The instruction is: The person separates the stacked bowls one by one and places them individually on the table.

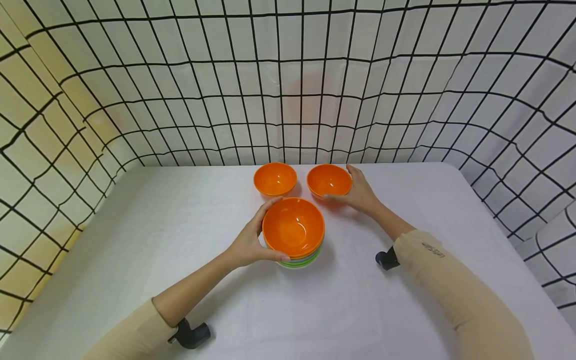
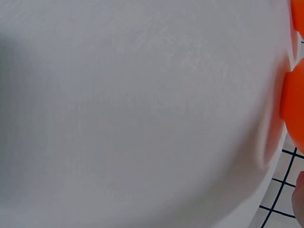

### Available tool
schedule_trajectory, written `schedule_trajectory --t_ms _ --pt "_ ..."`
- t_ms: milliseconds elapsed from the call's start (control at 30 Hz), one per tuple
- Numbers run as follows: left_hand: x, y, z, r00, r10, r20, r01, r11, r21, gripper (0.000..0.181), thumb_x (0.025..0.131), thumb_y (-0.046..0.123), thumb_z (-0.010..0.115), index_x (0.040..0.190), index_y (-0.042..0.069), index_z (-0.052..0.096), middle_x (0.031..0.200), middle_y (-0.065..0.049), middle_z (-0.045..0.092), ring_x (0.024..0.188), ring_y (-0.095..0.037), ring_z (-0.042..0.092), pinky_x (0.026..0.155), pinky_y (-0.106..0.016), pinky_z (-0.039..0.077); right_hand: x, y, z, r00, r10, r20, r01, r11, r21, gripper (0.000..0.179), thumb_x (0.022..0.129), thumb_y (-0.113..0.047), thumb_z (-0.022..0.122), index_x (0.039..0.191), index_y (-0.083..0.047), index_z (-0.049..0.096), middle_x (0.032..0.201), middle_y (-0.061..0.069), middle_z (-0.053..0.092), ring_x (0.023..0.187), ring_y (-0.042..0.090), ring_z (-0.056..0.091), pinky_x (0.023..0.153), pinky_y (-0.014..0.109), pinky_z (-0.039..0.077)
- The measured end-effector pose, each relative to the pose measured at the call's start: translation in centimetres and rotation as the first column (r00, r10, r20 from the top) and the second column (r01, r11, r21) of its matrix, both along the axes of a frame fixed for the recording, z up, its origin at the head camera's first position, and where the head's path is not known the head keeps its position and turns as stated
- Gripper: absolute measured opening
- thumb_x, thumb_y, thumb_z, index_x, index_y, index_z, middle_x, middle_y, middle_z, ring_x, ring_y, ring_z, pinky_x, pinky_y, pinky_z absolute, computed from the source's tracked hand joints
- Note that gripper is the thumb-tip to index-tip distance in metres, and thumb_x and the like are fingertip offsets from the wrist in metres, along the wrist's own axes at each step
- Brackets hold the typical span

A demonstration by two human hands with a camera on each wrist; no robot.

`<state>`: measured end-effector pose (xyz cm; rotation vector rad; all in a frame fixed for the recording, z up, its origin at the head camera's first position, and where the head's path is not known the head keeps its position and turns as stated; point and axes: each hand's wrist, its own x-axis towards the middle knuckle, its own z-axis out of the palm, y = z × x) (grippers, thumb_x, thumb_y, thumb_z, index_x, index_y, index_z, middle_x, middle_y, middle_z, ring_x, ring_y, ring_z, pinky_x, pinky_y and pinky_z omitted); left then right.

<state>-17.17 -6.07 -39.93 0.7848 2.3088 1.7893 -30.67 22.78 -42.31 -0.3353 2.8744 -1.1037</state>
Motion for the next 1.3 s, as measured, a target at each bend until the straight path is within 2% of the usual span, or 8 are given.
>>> schedule_trajectory --t_ms 167,233,400,500,633,833,1133,1300 --pt "1.2 -0.1 2.2 1.0 -0.01 0.017 0.011 1.0 -0.013 0.102 0.064 0.009 0.084 0.145 0.009 0.021 0.141 -0.007 0.039 0.126 -0.021 0.039 0.103 -0.035 0.039 0.6 0.4 0.7 0.999 0.001 0.04 -0.003 0.999 0.045 0.108 0.074 -0.053 0.069 0.149 -0.008 0.006 0.152 0.02 0.011 0.137 0.039 0.015 0.106 0.062 0.019" --pt "1.0 -0.2 1.7 1.0 -0.007 0.013 0.007 1.0 -0.012 0.103 0.064 0.013 0.085 0.145 0.014 0.022 0.14 -0.003 0.04 0.126 -0.018 0.039 0.102 -0.034 0.039 0.8 0.4 0.9 0.999 0.0 0.049 -0.002 0.998 0.057 0.105 0.076 -0.055 0.067 0.149 -0.01 0.006 0.153 0.019 0.008 0.137 0.04 0.013 0.105 0.064 0.017" --pt "-0.1 -0.1 -0.7 1.0 -0.004 -0.007 0.004 1.0 0.014 0.105 0.061 0.018 0.087 0.144 0.025 0.023 0.138 0.009 0.04 0.125 -0.011 0.04 0.101 -0.032 0.04 1.8 0.8 1.4 0.999 -0.02 0.027 0.019 0.999 0.041 0.097 0.078 -0.055 0.064 0.149 -0.013 0.012 0.153 0.017 0.012 0.137 0.041 0.013 0.102 0.067 0.018" --pt "0.0 -0.1 -0.7 1.0 -0.008 -0.002 0.008 1.0 0.015 0.106 0.061 0.018 0.087 0.145 0.023 0.023 0.138 0.008 0.04 0.125 -0.012 0.039 0.101 -0.033 0.04 2.5 0.8 1.8 1.0 -0.017 -0.009 0.017 1.0 0.012 0.09 0.08 -0.053 0.063 0.148 -0.015 0.018 0.152 0.015 0.017 0.137 0.04 0.016 0.102 0.067 0.02" --pt "0.1 -0.2 -0.8 1.0 -0.005 0.007 0.004 1.0 0.012 0.105 0.061 0.019 0.087 0.144 0.026 0.023 0.138 0.009 0.04 0.125 -0.011 0.039 0.1 -0.033 0.041 3.5 0.4 2.2 0.995 0.023 -0.098 -0.029 0.998 -0.057 0.078 0.084 -0.046 0.062 0.145 -0.012 0.027 0.148 0.016 0.027 0.134 0.039 0.023 0.104 0.062 0.023" --pt "0.2 -0.4 -0.9 1.0 0.001 0.014 -0.001 1.0 0.006 0.104 0.061 0.017 0.087 0.143 0.029 0.024 0.137 0.013 0.04 0.125 -0.008 0.039 0.1 -0.032 0.041 5.0 -0.7 2.2 0.961 0.108 -0.253 -0.153 0.975 -0.164 0.057 0.092 -0.029 0.055 0.137 0.0 0.038 0.139 0.02 0.039 0.127 0.036 0.034 0.105 0.057 0.026" --pt "0.3 -0.6 -0.9 1.0 -0.016 0.0 0.016 1.0 0.012 0.105 0.061 0.025 0.087 0.144 0.024 0.023 0.137 0.012 0.039 0.125 -0.008 0.038 0.101 -0.032 0.04 6.9 -2.8 2.8 0.948 0.178 -0.263 -0.236 0.949 -0.209 0.049 0.095 -0.023 0.046 0.138 -0.002 0.037 0.143 0.018 0.035 0.129 0.037 0.034 0.106 0.056 0.027" --pt "0.4 -0.7 -0.8 1.0 -0.015 0.001 0.015 1.0 0.012 0.105 0.061 0.021 0.087 0.144 0.025 0.023 0.137 0.012 0.04 0.125 -0.009 0.039 0.101 -0.032 0.04 7.9 -3.6 3.0 0.946 0.207 -0.25 -0.266 0.934 -0.237 0.048 0.095 -0.019 0.043 0.139 -0.002 0.036 0.144 0.016 0.036 0.131 0.036 0.033 0.107 0.051 0.028"
